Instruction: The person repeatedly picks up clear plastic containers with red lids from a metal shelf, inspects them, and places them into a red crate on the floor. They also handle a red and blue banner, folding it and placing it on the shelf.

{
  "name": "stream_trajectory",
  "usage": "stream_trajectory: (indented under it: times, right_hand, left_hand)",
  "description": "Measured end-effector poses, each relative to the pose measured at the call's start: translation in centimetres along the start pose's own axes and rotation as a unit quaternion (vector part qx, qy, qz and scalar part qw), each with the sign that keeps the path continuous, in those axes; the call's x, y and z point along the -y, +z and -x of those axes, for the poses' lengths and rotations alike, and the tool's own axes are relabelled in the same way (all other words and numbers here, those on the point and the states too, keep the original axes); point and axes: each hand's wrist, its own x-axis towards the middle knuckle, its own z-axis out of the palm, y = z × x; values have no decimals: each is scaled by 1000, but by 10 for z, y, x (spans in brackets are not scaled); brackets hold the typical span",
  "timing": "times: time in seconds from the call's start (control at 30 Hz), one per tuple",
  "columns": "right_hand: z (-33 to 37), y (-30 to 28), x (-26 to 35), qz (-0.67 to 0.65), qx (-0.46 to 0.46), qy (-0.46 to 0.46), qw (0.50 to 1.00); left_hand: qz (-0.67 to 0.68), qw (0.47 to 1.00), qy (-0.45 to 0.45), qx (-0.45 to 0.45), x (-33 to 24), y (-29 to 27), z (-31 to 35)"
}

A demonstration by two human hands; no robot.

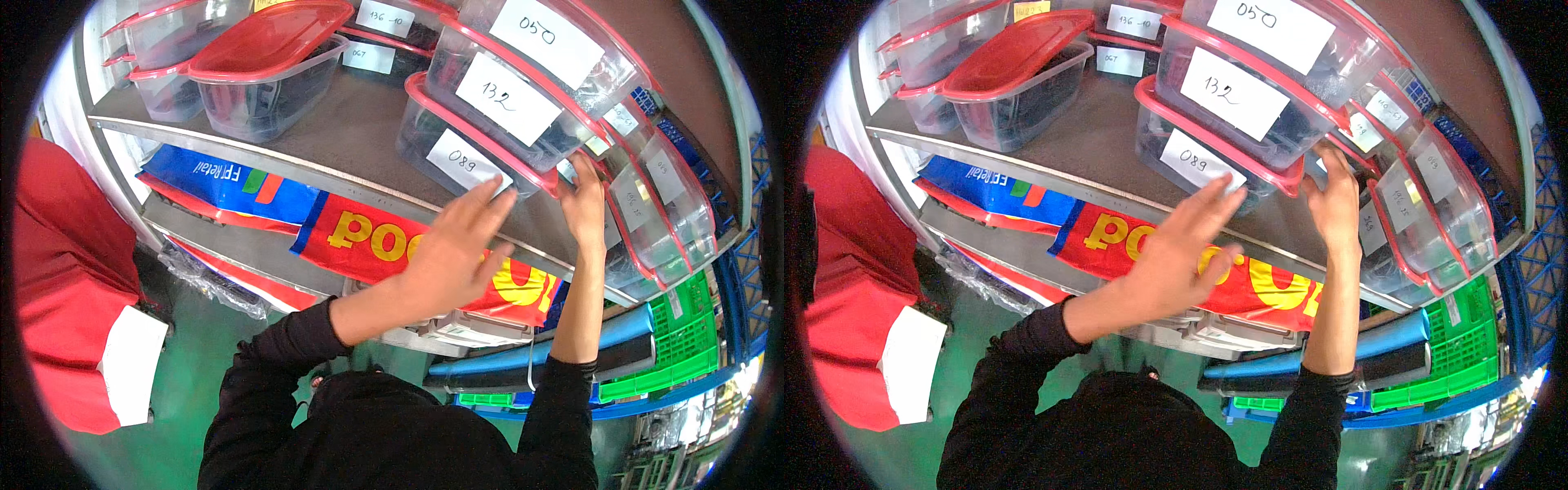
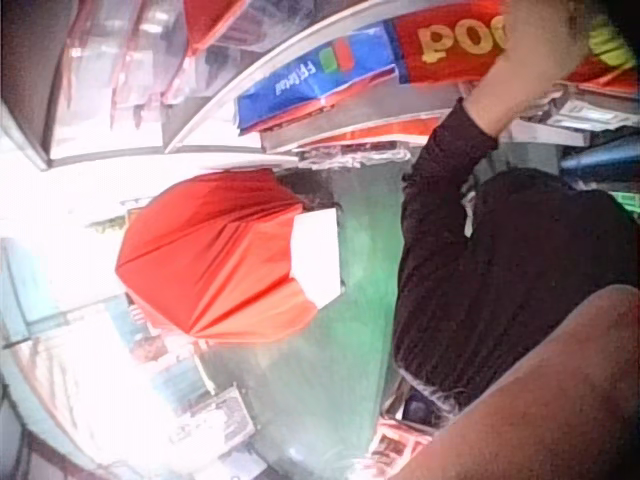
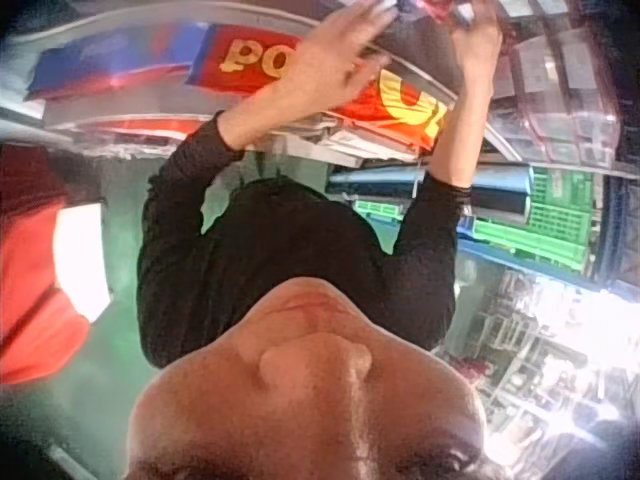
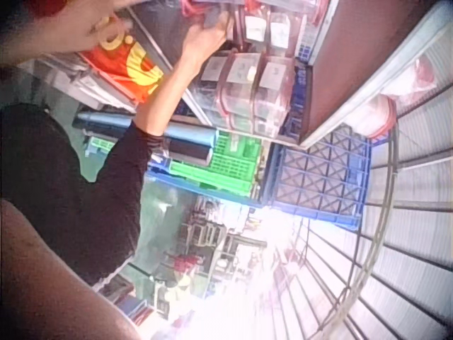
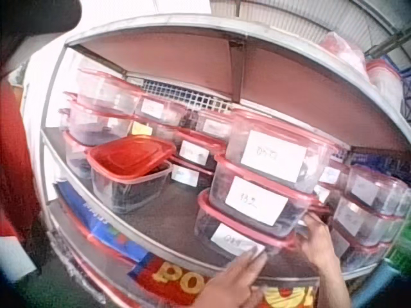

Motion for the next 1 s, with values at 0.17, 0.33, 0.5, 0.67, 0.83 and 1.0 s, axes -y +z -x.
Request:
stream_trajectory:
  times: [0.17,0.33,0.5,0.67,0.83,1.0]
  right_hand:
    - [22,-5,18,-127,-61,73,987]
    - [38,2,43,-217,-56,37,974]
    - [45,-1,55,-165,-43,30,985]
    - [43,0,57,-150,-54,10,987]
    - [40,3,55,-153,-82,19,985]
    - [41,7,55,-153,-97,13,983]
  left_hand:
    - [-37,968,20,-247,51,-50,-39]
    - [178,941,-235,-165,104,-62,-57]
    - [225,940,-239,-89,104,-56,-57]
    - [210,949,-225,-73,111,-59,-53]
    - [260,942,-202,-63,107,-60,-55]
    - [233,944,-228,-58,109,-61,-54]
